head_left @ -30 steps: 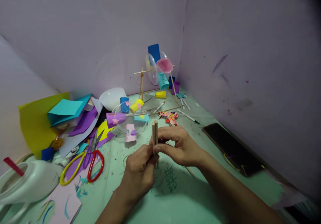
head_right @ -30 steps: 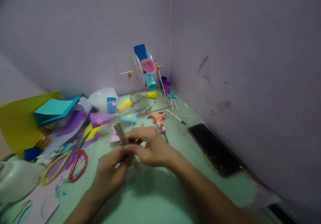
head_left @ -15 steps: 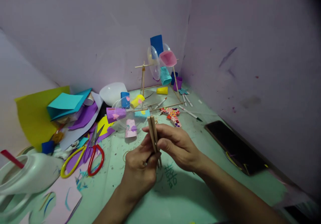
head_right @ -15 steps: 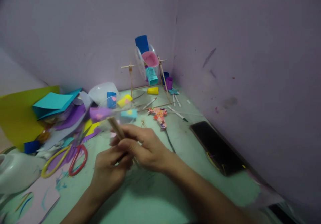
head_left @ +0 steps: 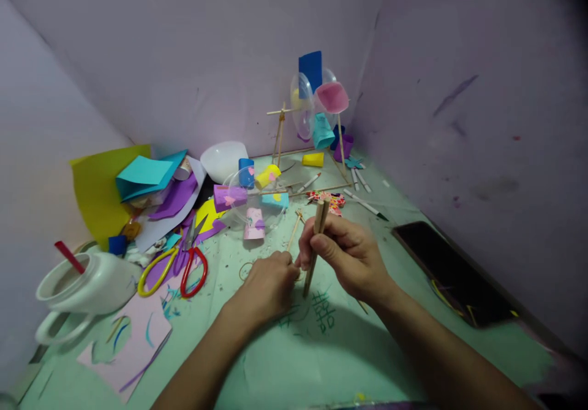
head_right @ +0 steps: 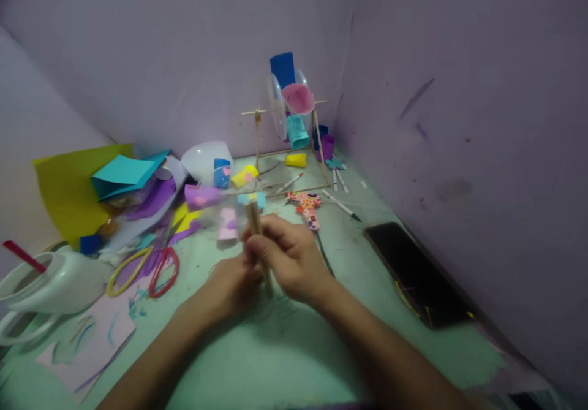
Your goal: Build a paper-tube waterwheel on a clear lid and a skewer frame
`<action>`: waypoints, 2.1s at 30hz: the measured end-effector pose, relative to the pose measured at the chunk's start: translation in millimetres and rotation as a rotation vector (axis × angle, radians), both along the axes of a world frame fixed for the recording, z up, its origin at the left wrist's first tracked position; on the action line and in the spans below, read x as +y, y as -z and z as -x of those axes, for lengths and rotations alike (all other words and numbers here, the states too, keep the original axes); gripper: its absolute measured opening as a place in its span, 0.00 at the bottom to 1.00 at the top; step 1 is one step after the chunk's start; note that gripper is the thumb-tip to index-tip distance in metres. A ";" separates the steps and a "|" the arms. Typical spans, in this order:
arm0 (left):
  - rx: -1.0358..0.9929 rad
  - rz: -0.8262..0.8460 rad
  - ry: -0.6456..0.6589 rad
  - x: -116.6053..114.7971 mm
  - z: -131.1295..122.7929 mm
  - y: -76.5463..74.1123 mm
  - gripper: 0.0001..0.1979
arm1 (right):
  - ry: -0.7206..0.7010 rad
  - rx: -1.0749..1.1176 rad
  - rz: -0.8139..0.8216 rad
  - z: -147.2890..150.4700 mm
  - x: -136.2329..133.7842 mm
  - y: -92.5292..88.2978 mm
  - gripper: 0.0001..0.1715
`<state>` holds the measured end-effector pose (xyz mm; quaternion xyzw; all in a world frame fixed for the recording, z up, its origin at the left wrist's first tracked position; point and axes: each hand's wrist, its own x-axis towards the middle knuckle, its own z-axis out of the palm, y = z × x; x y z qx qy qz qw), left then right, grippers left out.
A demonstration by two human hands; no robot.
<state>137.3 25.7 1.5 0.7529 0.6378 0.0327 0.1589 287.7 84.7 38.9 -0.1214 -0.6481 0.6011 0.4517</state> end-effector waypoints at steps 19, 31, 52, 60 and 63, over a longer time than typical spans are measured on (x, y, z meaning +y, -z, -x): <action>0.235 -0.250 -0.298 -22.1 53.4 -50.3 0.10 | -0.001 0.052 0.071 1.6 5.0 1.9 0.07; 0.290 0.006 -0.213 -33.0 50.1 -4.7 0.09 | 0.024 0.061 0.087 1.8 9.1 5.4 0.05; 0.043 -0.168 -0.425 -39.0 65.9 5.4 0.09 | 0.096 0.057 0.155 3.0 22.0 7.9 0.10; -0.081 -0.409 -0.666 -47.3 97.5 -10.1 0.08 | 0.210 0.016 0.131 3.9 24.3 17.8 0.09; -0.020 -0.453 -0.831 -42.2 112.7 -15.0 0.10 | 0.226 0.022 0.142 4.0 24.2 16.0 0.09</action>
